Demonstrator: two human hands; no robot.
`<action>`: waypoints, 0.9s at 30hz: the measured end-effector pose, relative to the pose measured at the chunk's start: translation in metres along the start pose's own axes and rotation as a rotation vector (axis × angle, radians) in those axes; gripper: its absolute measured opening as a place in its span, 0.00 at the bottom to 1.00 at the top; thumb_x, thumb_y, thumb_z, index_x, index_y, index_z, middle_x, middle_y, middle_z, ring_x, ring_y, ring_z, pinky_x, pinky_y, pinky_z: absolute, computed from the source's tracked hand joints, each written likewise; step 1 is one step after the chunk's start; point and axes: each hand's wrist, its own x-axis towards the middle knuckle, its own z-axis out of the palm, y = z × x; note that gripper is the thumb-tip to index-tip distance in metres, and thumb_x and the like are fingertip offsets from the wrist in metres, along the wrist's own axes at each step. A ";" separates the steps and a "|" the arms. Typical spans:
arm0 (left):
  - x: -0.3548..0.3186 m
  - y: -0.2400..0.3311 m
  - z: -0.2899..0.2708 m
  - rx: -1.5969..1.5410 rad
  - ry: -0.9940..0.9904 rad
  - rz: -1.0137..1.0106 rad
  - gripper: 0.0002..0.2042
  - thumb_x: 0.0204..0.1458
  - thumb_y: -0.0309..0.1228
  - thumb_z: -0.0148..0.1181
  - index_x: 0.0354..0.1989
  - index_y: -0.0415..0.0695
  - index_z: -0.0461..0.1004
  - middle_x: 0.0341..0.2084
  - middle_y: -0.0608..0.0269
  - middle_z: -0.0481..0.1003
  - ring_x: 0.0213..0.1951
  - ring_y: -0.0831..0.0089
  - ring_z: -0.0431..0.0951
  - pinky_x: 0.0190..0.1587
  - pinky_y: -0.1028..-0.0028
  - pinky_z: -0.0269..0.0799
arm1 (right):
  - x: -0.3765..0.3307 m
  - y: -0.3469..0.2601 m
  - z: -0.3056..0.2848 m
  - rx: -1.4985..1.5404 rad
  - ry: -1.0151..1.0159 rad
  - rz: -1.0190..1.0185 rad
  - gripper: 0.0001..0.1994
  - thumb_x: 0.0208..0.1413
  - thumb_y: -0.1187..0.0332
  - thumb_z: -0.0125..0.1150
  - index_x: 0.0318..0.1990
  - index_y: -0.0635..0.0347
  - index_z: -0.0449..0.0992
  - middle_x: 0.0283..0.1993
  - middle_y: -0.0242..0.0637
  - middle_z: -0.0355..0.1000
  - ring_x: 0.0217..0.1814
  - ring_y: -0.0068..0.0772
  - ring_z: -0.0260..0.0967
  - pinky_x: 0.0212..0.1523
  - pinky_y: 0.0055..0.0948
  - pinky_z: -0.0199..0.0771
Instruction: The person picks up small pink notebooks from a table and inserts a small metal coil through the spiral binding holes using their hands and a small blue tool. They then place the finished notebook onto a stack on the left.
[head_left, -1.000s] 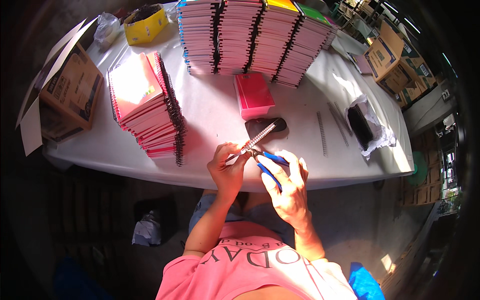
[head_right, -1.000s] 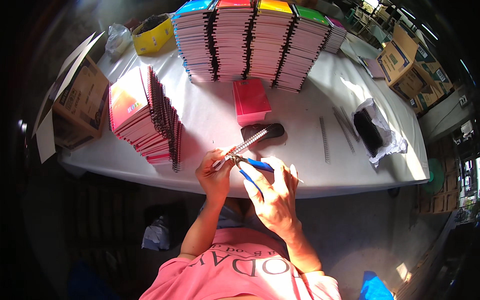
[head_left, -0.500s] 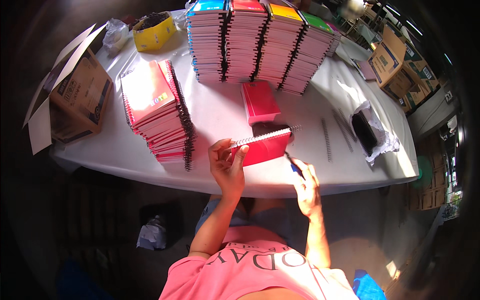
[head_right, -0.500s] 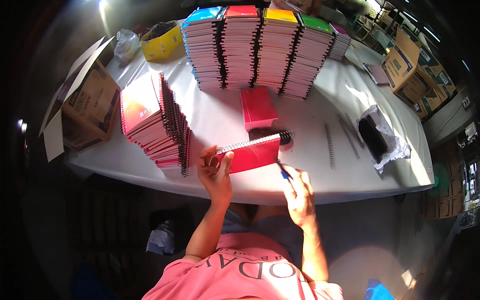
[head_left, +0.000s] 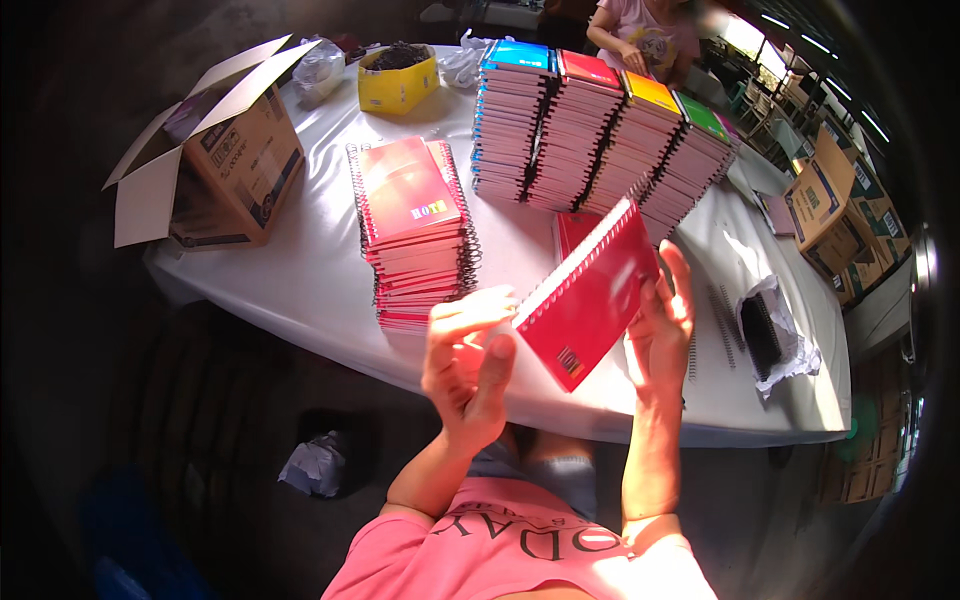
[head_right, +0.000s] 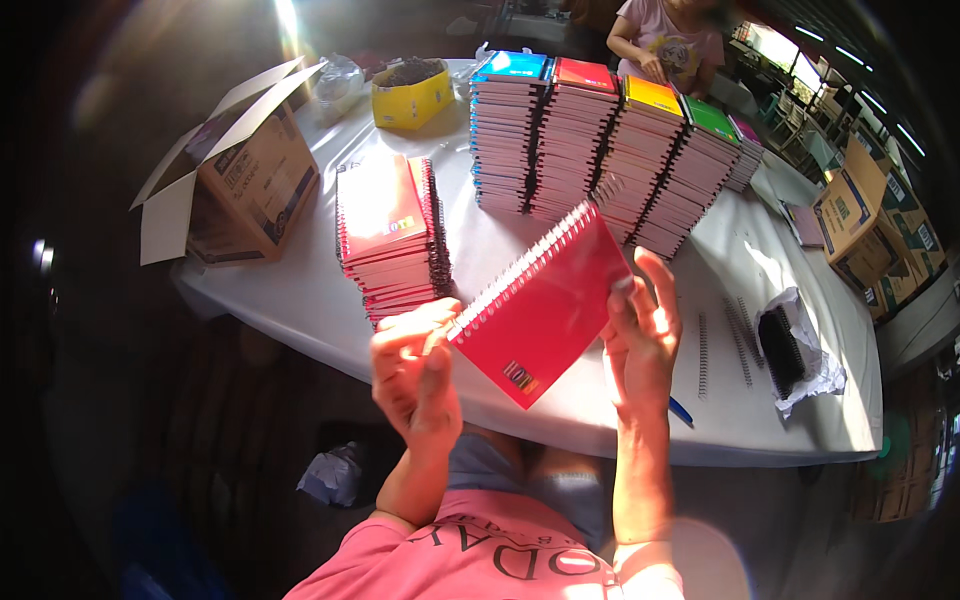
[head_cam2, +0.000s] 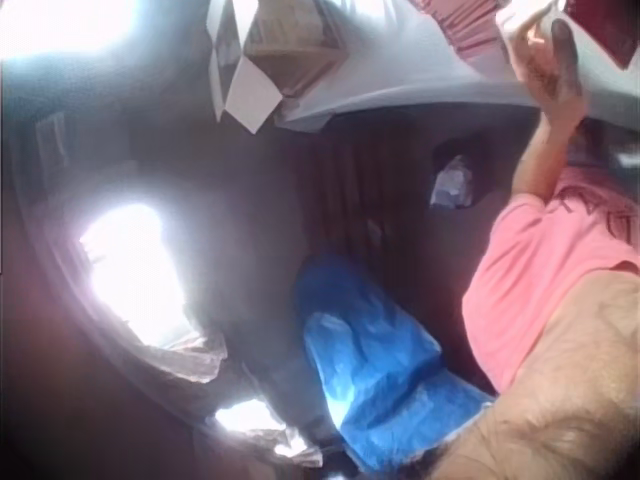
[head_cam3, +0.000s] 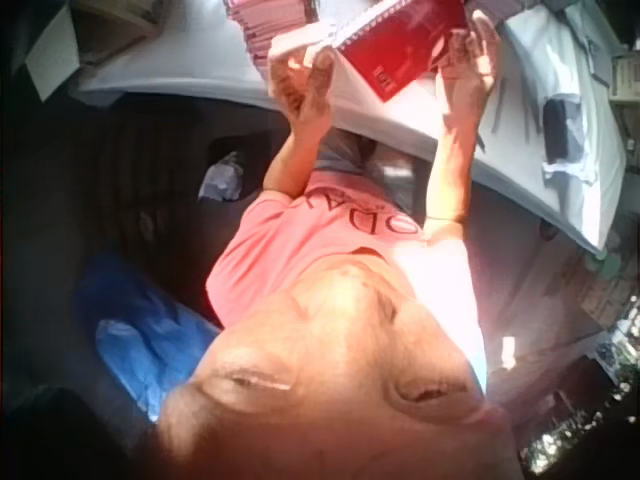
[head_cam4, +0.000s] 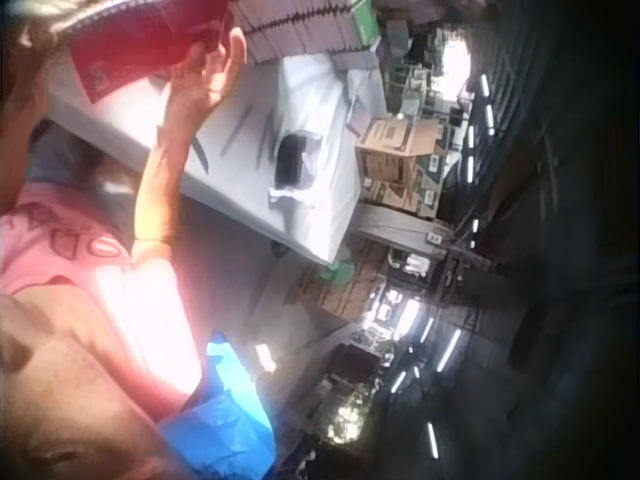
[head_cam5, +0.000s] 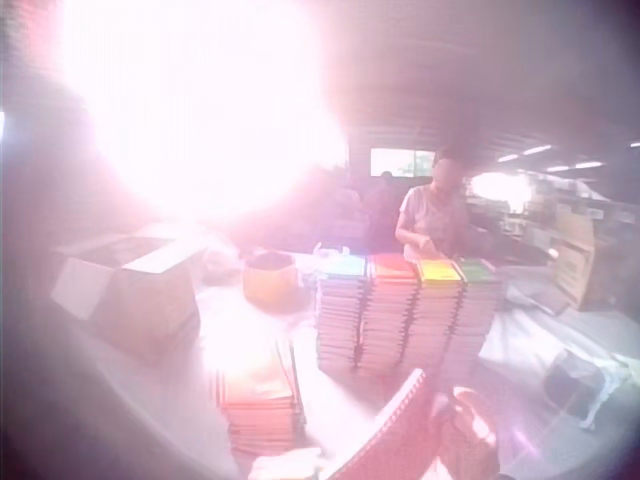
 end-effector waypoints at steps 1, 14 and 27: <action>0.015 0.005 -0.013 0.099 0.043 0.222 0.14 0.52 0.27 0.59 0.45 0.36 0.67 0.45 0.52 0.68 0.48 0.62 0.70 0.53 0.67 0.61 | 0.015 -0.002 0.021 0.051 -0.100 0.012 0.25 0.53 0.80 0.58 0.59 0.55 0.62 0.47 0.36 0.69 0.47 0.27 0.71 0.51 0.31 0.74; 0.083 -0.048 -0.078 0.418 0.070 -0.090 0.27 0.53 0.33 0.57 0.61 0.37 0.60 0.59 0.48 0.60 0.61 0.60 0.60 0.62 0.66 0.54 | 0.150 0.021 0.191 -0.828 -1.052 -0.333 0.31 0.37 0.75 0.46 0.56 0.53 0.64 0.21 0.34 0.60 0.24 0.27 0.58 0.28 0.26 0.63; 0.083 -0.040 -0.086 0.613 -0.030 0.208 0.26 0.51 0.39 0.60 0.58 0.42 0.66 0.60 0.48 0.59 0.64 0.54 0.57 0.62 0.59 0.52 | 0.140 0.005 0.094 -0.734 -0.650 -0.428 0.24 0.40 0.80 0.43 0.50 0.58 0.70 0.42 0.36 0.73 0.53 0.30 0.67 0.58 0.33 0.60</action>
